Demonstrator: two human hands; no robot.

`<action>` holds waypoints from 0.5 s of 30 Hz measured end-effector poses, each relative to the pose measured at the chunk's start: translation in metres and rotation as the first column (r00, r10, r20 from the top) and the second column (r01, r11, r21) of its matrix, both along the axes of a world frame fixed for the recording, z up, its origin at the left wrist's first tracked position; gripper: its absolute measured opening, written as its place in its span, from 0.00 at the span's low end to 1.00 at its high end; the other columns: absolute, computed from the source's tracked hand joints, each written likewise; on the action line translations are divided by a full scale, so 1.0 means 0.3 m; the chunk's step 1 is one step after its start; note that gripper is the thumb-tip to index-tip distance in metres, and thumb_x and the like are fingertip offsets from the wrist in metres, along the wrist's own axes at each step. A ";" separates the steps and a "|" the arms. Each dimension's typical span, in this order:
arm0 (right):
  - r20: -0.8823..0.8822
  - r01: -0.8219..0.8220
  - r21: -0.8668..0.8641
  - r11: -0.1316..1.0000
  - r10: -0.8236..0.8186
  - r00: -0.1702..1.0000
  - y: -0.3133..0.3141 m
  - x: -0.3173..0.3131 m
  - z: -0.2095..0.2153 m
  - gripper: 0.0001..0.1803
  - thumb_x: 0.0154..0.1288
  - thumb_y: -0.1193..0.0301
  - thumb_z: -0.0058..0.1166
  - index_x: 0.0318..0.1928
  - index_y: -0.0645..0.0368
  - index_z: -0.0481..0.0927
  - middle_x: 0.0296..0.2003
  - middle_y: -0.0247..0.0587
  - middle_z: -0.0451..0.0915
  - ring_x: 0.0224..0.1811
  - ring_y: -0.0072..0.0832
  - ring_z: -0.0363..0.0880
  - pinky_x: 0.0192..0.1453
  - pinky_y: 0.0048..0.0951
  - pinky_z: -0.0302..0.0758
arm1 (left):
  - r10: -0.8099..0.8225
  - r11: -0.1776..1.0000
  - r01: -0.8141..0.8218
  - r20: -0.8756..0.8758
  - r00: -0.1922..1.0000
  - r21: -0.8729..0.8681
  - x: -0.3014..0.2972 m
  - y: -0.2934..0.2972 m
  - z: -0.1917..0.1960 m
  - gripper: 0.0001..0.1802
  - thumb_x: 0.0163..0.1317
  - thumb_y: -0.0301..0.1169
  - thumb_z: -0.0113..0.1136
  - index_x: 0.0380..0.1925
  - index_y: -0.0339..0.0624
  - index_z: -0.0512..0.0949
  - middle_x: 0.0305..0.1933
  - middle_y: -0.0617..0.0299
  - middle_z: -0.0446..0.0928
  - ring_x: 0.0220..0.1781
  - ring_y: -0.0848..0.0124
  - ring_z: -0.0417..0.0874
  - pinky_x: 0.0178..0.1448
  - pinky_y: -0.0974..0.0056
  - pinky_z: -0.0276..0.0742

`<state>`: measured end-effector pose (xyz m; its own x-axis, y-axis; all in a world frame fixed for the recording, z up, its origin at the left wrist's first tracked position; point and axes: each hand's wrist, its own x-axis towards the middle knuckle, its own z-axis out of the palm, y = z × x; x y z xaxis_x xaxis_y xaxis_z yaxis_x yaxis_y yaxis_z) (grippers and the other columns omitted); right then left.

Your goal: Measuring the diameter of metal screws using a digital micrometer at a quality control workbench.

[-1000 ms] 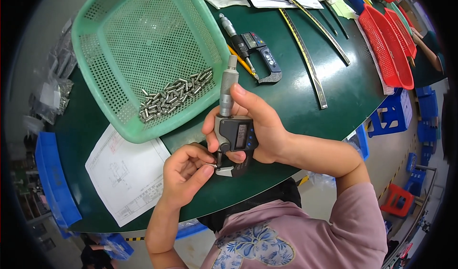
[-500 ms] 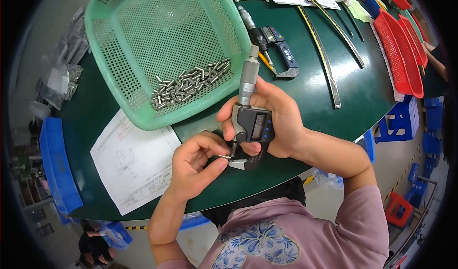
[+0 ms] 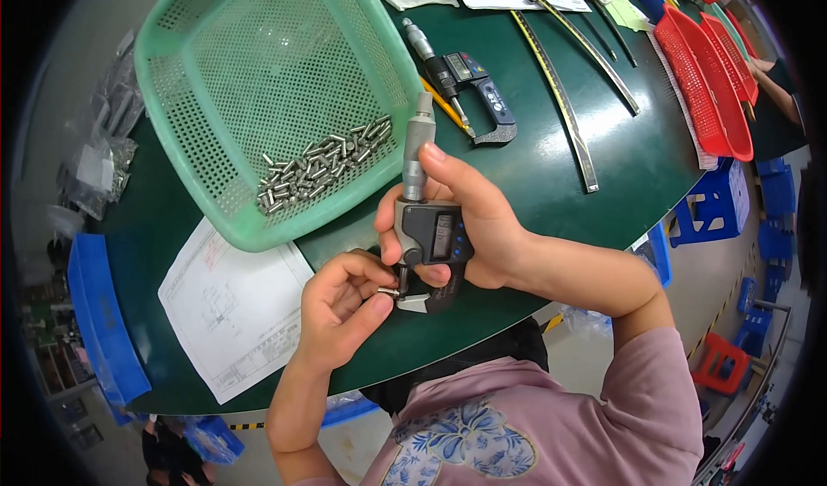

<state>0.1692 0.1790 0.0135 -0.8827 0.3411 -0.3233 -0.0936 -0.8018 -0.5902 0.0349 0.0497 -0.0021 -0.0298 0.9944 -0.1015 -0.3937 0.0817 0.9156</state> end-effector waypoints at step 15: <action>-0.043 0.012 -0.051 0.999 -0.014 0.999 -0.002 -0.004 -0.011 0.36 0.60 0.44 0.21 0.36 0.66 0.71 0.22 0.44 0.74 0.12 0.24 0.66 0.15 0.19 0.63 | 0.055 0.998 -0.054 0.020 0.998 -0.041 0.000 -0.001 -0.002 0.13 0.49 0.16 0.54 0.36 0.34 0.66 0.38 0.59 0.69 0.42 0.75 0.72 0.47 0.71 0.68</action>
<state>0.1680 0.1783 0.0103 -0.8919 0.3365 -0.3022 -0.1283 -0.8290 -0.5443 0.0351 0.0493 -0.0028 -0.0809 0.9864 -0.1430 -0.4173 0.0967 0.9036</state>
